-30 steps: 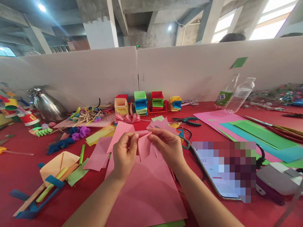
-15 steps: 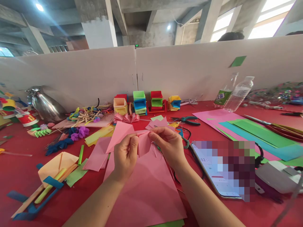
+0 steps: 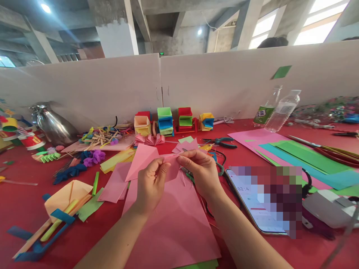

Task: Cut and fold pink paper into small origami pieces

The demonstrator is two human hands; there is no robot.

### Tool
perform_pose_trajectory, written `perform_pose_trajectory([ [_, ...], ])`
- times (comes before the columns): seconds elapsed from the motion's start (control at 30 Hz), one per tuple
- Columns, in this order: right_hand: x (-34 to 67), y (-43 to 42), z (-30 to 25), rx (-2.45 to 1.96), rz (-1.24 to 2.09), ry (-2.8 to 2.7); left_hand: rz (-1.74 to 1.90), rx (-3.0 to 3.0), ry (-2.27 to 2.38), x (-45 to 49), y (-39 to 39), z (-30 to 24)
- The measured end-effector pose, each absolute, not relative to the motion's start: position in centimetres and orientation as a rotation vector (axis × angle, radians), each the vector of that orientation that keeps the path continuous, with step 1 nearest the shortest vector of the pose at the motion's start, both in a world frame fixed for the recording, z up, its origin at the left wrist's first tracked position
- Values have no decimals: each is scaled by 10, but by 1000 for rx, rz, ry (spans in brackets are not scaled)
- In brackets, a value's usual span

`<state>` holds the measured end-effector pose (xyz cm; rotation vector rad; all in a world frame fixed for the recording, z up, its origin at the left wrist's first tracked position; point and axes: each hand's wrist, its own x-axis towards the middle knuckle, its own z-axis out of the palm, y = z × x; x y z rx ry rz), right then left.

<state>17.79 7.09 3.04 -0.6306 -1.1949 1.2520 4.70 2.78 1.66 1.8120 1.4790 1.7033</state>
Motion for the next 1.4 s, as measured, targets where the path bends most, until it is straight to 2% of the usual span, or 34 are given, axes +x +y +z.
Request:
perform_pose_trajectory([
  [0.97, 180, 71, 33, -625, 1351, -1208, 1693, 1840, 1491, 45, 28, 16],
  [1.4, 181, 70, 32, -556, 1248, -1317, 1877, 2006, 1445, 42, 29, 13],
])
